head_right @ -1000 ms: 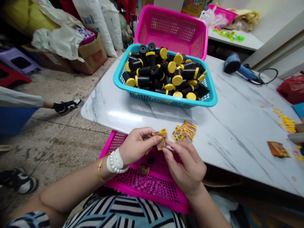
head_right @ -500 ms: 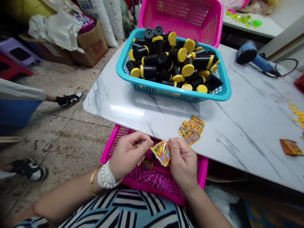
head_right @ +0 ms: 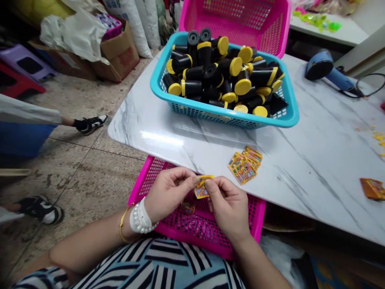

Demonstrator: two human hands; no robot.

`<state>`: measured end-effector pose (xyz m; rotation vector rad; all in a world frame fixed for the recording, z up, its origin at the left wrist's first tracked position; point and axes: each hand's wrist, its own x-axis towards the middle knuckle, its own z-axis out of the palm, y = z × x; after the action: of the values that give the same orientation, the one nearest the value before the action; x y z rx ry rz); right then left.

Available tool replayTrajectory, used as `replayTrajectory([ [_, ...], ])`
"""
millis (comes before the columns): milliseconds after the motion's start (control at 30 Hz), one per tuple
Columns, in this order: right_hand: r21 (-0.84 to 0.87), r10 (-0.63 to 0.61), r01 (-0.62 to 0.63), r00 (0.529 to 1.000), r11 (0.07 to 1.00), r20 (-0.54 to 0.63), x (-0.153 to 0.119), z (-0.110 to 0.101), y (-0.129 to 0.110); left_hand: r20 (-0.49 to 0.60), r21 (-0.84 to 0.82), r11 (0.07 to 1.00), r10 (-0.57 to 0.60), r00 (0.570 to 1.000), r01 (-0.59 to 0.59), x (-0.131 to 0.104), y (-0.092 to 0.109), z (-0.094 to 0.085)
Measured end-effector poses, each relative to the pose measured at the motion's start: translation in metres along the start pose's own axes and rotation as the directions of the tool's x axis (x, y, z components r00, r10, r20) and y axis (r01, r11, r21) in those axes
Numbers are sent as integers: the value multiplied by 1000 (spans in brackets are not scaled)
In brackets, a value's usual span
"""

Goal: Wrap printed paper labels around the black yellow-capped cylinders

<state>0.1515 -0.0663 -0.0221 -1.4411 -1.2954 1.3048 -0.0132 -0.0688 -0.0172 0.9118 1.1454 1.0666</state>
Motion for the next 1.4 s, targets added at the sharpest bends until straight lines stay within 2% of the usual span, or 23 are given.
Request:
replayTrajectory([
  [100, 28, -13, 17, 990, 999, -139, -1, 2, 0, -99, -40, 997, 67, 993, -71, -8, 6, 1],
  [200, 19, -39, 42, 985, 999, -170, -3, 4, 1, -129, 66, 978, 204, 970, -197, -16, 9, 3],
  [267, -4, -62, 63, 983, 998, -173, -4, 5, 1, -133, 120, 965, 247, 960, -232, -18, 8, 4],
  [433, 12, -75, 80, 971, 997, -227, -5, 5, 1, -168, 60, 986, 161, 973, -153, -16, 3, 3],
  [533, -12, -106, 106, 969, 994, -223, -5, 5, 0, -183, 30, 989, 150, 972, -147, -15, 3, 3],
  [600, -53, -162, 155, 966, 987, -200, -5, 5, 0, -177, 33, 987, 160, 971, -157, -15, 3, 4],
  [700, -159, -313, 291, 940, 943, -134, -4, 6, 1, -160, 17, 991, 135, 978, -134, -13, 2, 3],
  [833, -321, -487, 470, 873, 822, 30, -2, 8, 1, -187, 17, 994, 111, 976, -110, -10, 4, -1],
  [900, -360, -547, 536, 833, 764, 78, 0, 11, -1, -160, -30, 999, 12, 987, -17, -8, 6, -4],
  [1000, -379, -624, 637, 762, 671, 174, 8, 9, -9, -52, -149, 975, -176, 983, 167, -4, 5, -10],
  [1067, -393, -672, 705, 699, 590, 245, 21, 1, -21, -11, -224, 952, -218, 976, 210, -1, 1, -13],
  [1100, -420, -706, 732, 662, 537, 251, 30, -6, -29, -6, -259, 941, -226, 974, 217, 0, 0, -15],
  [1167, -539, -796, 737, 576, 408, 186, 55, -20, -50, -4, -315, 920, -246, 969, 232, 2, -3, -17],
  [1233, -725, -866, 626, 494, 287, 83, 89, -32, -73, 10, -346, 905, -259, 966, 246, 3, -3, -18],
  [1267, -805, -868, 538, 493, 249, 60, 107, -35, -85, 23, -358, 899, -260, 965, 251, 3, -1, -18],
  [1300, -866, -854, 446, 518, 228, 42, 125, -36, -95, 38, -371, 893, -258, 965, 253, 2, 1, -18],
  [1367, -934, -778, 309, 626, 181, 56, 157, -35, -109, 66, -392, 885, -245, 967, 251, 1, 7, -17],
  [1400, -945, -738, 282, 672, 167, 70, 169, -33, -113, 74, -400, 882, -239, 968, 248, 1, 9, -17],
])
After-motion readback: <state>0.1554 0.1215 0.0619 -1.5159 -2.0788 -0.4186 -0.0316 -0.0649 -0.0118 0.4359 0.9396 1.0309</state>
